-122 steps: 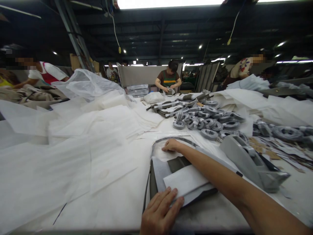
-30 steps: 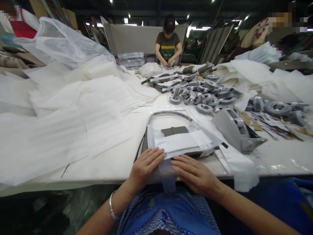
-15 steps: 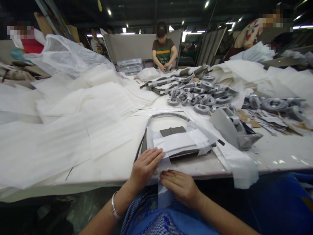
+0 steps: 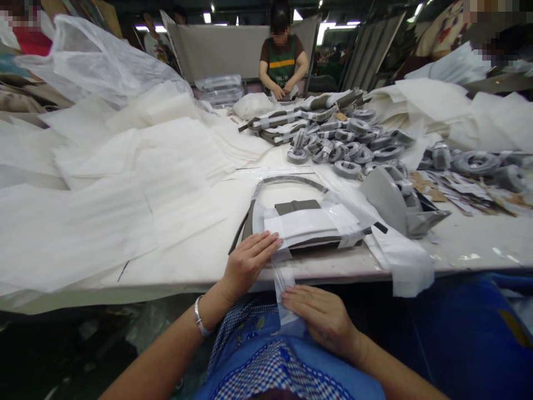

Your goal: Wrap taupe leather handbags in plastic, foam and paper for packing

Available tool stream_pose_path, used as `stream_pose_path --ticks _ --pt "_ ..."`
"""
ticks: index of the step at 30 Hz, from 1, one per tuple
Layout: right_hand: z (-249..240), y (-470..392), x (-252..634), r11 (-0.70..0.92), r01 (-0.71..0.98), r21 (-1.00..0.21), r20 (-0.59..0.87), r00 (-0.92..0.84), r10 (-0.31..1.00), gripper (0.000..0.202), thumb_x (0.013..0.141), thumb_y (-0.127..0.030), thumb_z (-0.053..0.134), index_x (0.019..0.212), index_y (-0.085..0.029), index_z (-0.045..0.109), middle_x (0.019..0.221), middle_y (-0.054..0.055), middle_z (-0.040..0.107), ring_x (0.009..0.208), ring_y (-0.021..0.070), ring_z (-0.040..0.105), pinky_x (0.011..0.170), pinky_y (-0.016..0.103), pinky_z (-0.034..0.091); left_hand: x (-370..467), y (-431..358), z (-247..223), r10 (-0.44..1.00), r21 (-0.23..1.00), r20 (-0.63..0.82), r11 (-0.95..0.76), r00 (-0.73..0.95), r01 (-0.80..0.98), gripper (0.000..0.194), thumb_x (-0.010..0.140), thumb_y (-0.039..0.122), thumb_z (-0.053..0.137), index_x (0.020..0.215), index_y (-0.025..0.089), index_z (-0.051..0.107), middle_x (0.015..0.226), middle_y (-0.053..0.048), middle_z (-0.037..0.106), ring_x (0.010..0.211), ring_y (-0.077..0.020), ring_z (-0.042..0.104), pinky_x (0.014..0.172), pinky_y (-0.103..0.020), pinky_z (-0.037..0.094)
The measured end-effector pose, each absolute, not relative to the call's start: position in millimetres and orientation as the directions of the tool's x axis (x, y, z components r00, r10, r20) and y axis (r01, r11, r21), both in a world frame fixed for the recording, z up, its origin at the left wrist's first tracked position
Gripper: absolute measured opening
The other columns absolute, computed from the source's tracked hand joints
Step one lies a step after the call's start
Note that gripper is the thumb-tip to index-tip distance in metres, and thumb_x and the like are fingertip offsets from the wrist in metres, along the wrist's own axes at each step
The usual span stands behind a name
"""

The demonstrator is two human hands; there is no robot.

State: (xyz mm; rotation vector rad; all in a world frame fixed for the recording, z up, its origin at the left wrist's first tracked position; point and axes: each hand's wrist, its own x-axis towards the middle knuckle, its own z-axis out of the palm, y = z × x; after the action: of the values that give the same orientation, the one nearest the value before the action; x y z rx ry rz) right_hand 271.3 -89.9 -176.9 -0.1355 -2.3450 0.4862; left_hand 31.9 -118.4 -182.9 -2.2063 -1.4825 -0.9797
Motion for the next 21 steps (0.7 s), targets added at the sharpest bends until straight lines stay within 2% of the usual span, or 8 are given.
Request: stream_pose_path --ticks 3,8,10,12,15,18,21 --pt "-154 -79 266 0.931 -0.054 -0.360 0.647 -0.734 0.208 0.042 0.089 -0.004 0.044 0.122 -0.020 0.064 0.107 0.007 0.077 0.105 0.0186 0.071 0.095 0.034 0.058 31 -118 -184 0.684 0.111 0.687 -0.429 0.243 0.896 0.042 0.098 0.010 0.050 0.138 0.021 0.053 0.136 -0.005 0.062 0.130 -0.0204 0.054 0.107 -0.042 0.049" --pt "-117 -44 238 0.985 -0.077 -0.155 0.712 -0.700 0.057 0.033 0.089 -0.006 0.046 0.111 -0.016 0.068 0.100 0.008 0.077 0.093 0.0185 0.074 0.085 0.034 0.060 31 -119 -189 0.703 0.118 0.664 -0.433 0.253 0.894 0.040 0.099 0.014 0.050 0.138 0.019 0.052 0.136 -0.008 0.061 0.132 -0.0227 0.052 0.108 -0.044 0.048" --pt "-110 -28 223 0.988 -0.049 -0.144 0.703 -0.708 0.067 0.032 0.089 -0.007 0.047 0.109 -0.018 0.069 0.100 0.006 0.078 0.091 0.0184 0.073 0.085 0.034 0.059 31 -120 -190 0.701 0.124 0.668 -0.434 0.248 0.893 0.036 0.099 0.014 0.050 0.135 0.017 0.054 0.134 -0.010 0.063 0.132 -0.0232 0.052 0.108 -0.044 0.048" --pt "-110 -13 209 0.984 0.005 -0.180 0.673 -0.729 0.127 0.032 0.087 -0.007 0.048 0.106 -0.020 0.071 0.099 0.004 0.078 0.091 0.0189 0.072 0.085 0.035 0.057 31 -121 -189 0.700 0.128 0.672 -0.430 0.241 0.894 0.029 0.099 0.014 0.049 0.126 0.016 0.060 0.129 -0.010 0.065 0.130 -0.0236 0.053 0.108 -0.043 0.048" --pt "-117 7 192 0.948 0.153 -0.278 0.595 -0.748 0.296 0.034 0.083 -0.003 0.050 0.099 -0.021 0.074 0.097 0.003 0.078 0.091 0.0200 0.071 0.085 0.036 0.055 32 -122 -189 0.710 0.134 0.665 -0.419 0.233 0.898 0.022 0.097 0.012 0.051 0.114 0.015 0.065 0.122 -0.010 0.069 0.127 -0.0240 0.056 0.109 -0.043 0.047" --pt "-126 21 180 0.874 0.292 -0.388 0.464 -0.758 0.458 0.032 0.081 -0.002 0.055 0.090 -0.024 0.077 0.100 0.002 0.077 0.099 0.0198 0.068 0.089 0.034 0.052 31 -122 -188 0.711 0.132 0.661 -0.424 0.239 0.896 0.024 0.096 0.011 0.052 0.118 0.012 0.062 0.124 -0.012 0.067 0.125 -0.0245 0.057 0.110 -0.042 0.047" --pt "-127 29 173 0.802 0.395 -0.449 0.312 -0.771 0.555 0.017 0.084 -0.013 0.067 0.079 -0.026 0.077 0.098 0.001 0.074 0.099 0.0200 0.063 0.089 0.033 0.048 31 -122 -185 0.706 0.171 0.675 -0.434 0.216 0.884 0.027 0.095 0.009 0.052 0.121 0.011 0.060 0.127 -0.014 0.065 0.125 -0.0239 0.057 0.110 -0.041 0.047"
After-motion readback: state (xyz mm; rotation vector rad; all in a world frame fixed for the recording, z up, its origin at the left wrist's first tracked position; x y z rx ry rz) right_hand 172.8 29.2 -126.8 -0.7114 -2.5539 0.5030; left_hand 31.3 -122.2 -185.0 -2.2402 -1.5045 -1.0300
